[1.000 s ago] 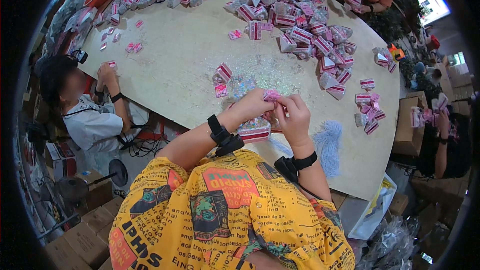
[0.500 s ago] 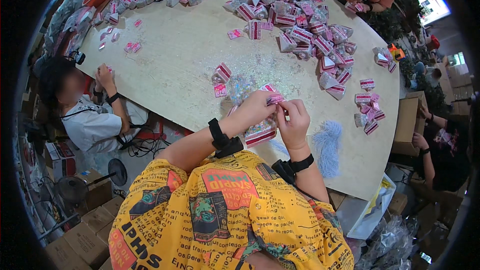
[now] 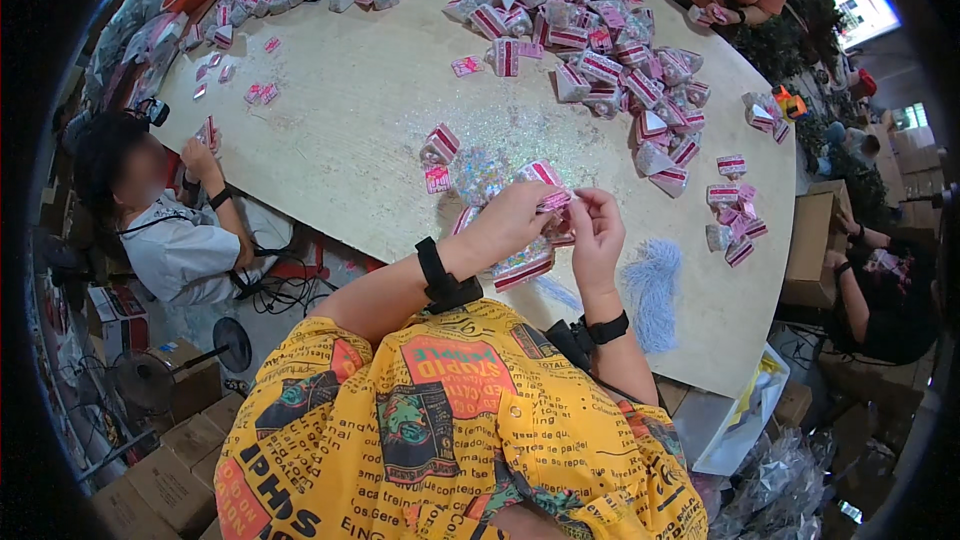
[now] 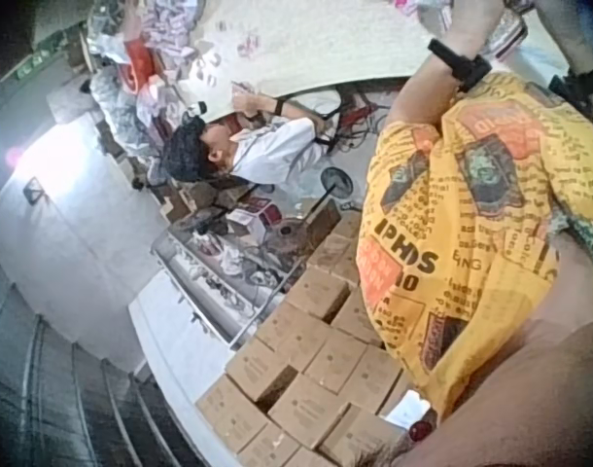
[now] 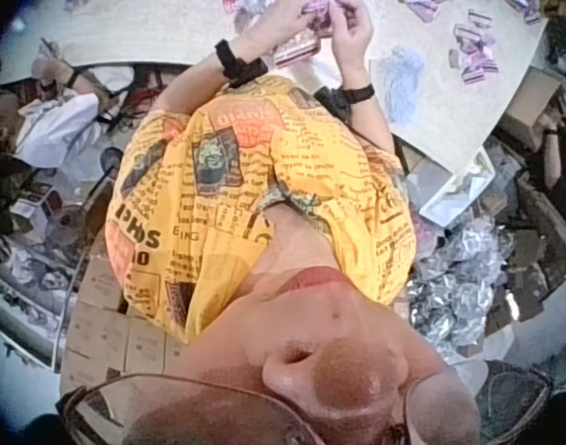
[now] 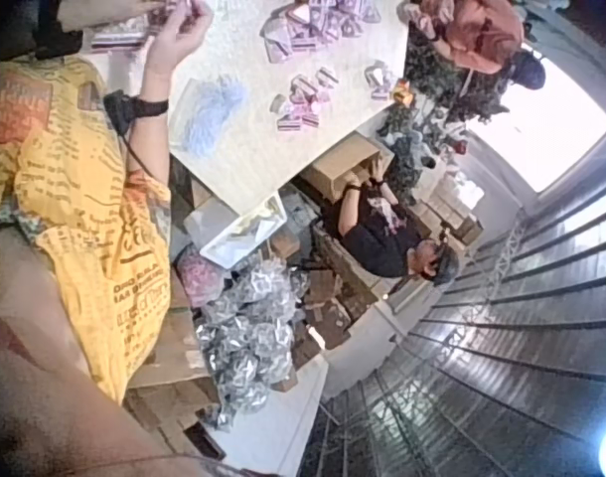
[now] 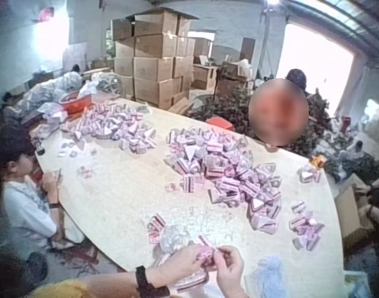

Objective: The person places small pink and white striped items into clear plastic bags, seals them, and stacks them on a table. Other people are also working at the same table, performing similar packaging tasks.

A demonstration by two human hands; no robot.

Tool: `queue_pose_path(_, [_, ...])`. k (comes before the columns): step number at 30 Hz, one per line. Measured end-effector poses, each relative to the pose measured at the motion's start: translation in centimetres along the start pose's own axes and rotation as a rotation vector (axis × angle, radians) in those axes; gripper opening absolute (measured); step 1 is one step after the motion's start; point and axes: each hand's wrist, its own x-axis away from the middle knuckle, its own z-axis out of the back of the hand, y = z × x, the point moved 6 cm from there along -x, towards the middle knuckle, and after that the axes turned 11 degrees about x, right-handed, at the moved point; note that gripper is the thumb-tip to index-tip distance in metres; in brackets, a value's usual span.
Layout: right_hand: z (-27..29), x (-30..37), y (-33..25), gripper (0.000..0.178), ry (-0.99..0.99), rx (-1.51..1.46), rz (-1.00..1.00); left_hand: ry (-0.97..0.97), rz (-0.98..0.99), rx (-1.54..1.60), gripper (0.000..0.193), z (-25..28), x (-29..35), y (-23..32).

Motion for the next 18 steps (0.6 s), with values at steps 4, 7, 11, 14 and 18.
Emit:
queue_pose_path(4, [-0.3, -0.7, 1.2, 0.016, -0.142, -0.100, -0.287, -0.022, -0.046, -0.037, 0.028, -0.1, 0.2, 0.2])
queue_pose_path(7, [-0.2, -0.9, 1.8, 0.015, -0.194, -0.068, -0.295, -0.029, -0.083, -0.108, 0.031, -0.1, 0.3, -0.2])
queue_pose_path(11, [-0.2, -1.1, 2.2, 0.012, -0.214, -0.072, -0.305, -0.089, -0.077, -0.162, 0.034, -0.1, 0.2, -0.4])
queue_pose_path(14, [-0.2, -1.4, 2.2, 0.010, -0.202, -0.038, -0.276, -0.076, -0.080, -0.176, 0.029, 0.0, 0.1, -0.4])
queue_pose_path(18, [0.0, -2.1, 1.9, 0.010, -0.097, 0.058, -0.183, -0.183, 0.100, 0.038, 0.029, 0.0, -0.8, -1.5])
